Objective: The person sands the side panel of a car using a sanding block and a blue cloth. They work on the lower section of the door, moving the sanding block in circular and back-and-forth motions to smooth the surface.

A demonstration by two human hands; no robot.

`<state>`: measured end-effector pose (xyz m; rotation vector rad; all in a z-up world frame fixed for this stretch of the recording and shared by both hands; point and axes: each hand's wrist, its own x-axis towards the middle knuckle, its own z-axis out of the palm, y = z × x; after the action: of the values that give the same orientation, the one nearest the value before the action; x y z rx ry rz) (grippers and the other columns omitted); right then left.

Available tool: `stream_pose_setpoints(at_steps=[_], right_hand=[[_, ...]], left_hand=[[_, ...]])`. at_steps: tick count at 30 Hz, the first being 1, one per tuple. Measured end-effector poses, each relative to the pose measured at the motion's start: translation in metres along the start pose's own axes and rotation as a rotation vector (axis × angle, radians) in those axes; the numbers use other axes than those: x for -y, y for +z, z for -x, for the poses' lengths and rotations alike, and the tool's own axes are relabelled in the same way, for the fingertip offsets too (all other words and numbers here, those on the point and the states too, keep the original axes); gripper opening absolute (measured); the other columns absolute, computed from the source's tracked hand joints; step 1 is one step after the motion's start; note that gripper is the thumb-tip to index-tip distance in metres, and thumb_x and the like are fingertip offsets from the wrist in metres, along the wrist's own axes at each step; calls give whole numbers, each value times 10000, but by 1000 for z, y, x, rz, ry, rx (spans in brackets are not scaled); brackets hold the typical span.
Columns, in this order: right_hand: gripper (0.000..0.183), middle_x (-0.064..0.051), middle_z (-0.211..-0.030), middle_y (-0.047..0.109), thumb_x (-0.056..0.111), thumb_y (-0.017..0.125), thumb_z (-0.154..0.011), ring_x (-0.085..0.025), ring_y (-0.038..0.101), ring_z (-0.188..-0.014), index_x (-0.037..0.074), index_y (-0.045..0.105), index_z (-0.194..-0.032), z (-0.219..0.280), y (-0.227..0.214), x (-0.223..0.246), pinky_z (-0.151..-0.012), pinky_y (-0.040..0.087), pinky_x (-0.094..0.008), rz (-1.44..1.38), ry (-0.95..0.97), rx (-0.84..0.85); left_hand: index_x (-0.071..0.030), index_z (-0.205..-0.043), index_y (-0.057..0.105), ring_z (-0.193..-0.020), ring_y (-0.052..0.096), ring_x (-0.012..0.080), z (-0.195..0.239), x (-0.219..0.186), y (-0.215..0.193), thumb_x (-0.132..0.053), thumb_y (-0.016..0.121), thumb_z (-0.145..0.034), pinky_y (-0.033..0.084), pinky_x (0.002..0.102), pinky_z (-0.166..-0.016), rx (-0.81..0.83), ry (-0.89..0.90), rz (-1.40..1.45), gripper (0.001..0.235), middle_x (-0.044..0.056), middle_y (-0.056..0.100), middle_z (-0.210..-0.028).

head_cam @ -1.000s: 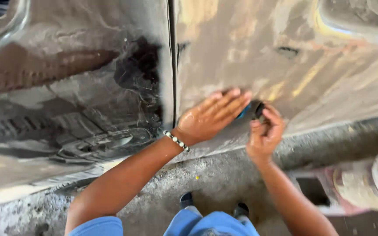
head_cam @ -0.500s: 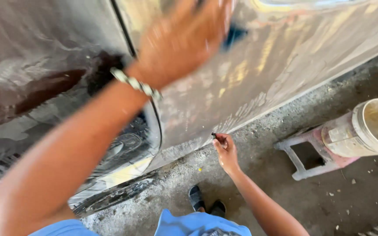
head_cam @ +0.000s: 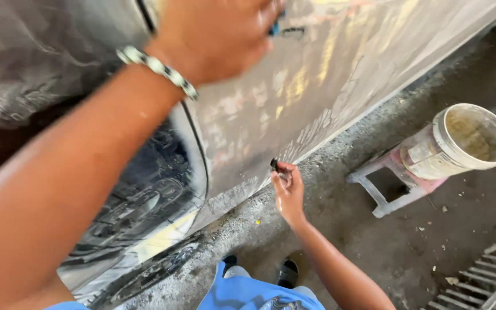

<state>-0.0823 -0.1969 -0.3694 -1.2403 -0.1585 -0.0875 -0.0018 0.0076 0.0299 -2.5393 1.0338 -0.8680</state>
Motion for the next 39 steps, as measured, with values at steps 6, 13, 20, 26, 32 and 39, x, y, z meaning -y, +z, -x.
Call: stream_pose_setpoints(at_steps=[6, 13, 20, 26, 32, 39], right_hand=[[293, -41, -1222, 627, 45, 653, -1001, -83, 590, -1060, 25, 546, -1273, -20, 70, 21, -924, 495, -236, -45, -197, -247], [312, -124, -1255, 615, 63, 696, -989, -209, 555, -1181, 7, 576, -1272, 27, 162, -29, -1081, 427, -373, 395, -356, -507], [360, -156, -1365, 538, 114, 625, -1020, -250, 520, -1282, 15, 486, -1337, 24, 174, -80, -1103, 409, -391, 328, -332, -577], [303, -181, -1323, 555, 73, 565, -1058, -275, 532, -1239, 2, 498, -1345, 18, 173, -84, -1092, 433, -399, 357, -268, -772], [279, -185, -1335, 522, 30, 555, -1015, -294, 511, -1269, 6, 498, -1288, -2, 164, -72, -1083, 418, -408, 533, -481, -657], [342, -183, -1316, 494, 26, 500, -1026, -281, 497, -1233, -22, 417, -1355, 32, 195, -57, -1067, 402, -404, 536, -431, -622]], left_hand=[[-47, -1471, 472, -1468, 236, 317, 52, -53, 32, -456, 597, -799, 105, 523, -1190, 262, 386, -408, 796, 113, 256, -1632], [-64, -1447, 531, -1467, 259, 310, 101, -50, 48, -325, 515, -898, 151, 519, -1187, 245, 521, -468, 609, 90, 297, -1637], [-137, -1358, 617, -1467, 266, 395, 95, -35, 31, -354, 529, -914, 157, 576, -1172, 379, 637, -306, 502, 148, 415, -1562], [-130, -1365, 632, -1511, 149, 394, 78, -58, 37, -364, 516, -950, 59, 612, -1168, 603, 601, -322, 490, 138, 291, -1630], [-170, -1410, 582, -1547, -4, 362, 72, -61, 30, -391, 564, -925, -54, 617, -1164, 795, 598, -306, 534, 104, 96, -1696], [-188, -1394, 618, -1557, 42, 385, 70, -59, 22, -426, 569, -944, -38, 634, -1167, 823, 586, -293, 511, 118, 160, -1697]])
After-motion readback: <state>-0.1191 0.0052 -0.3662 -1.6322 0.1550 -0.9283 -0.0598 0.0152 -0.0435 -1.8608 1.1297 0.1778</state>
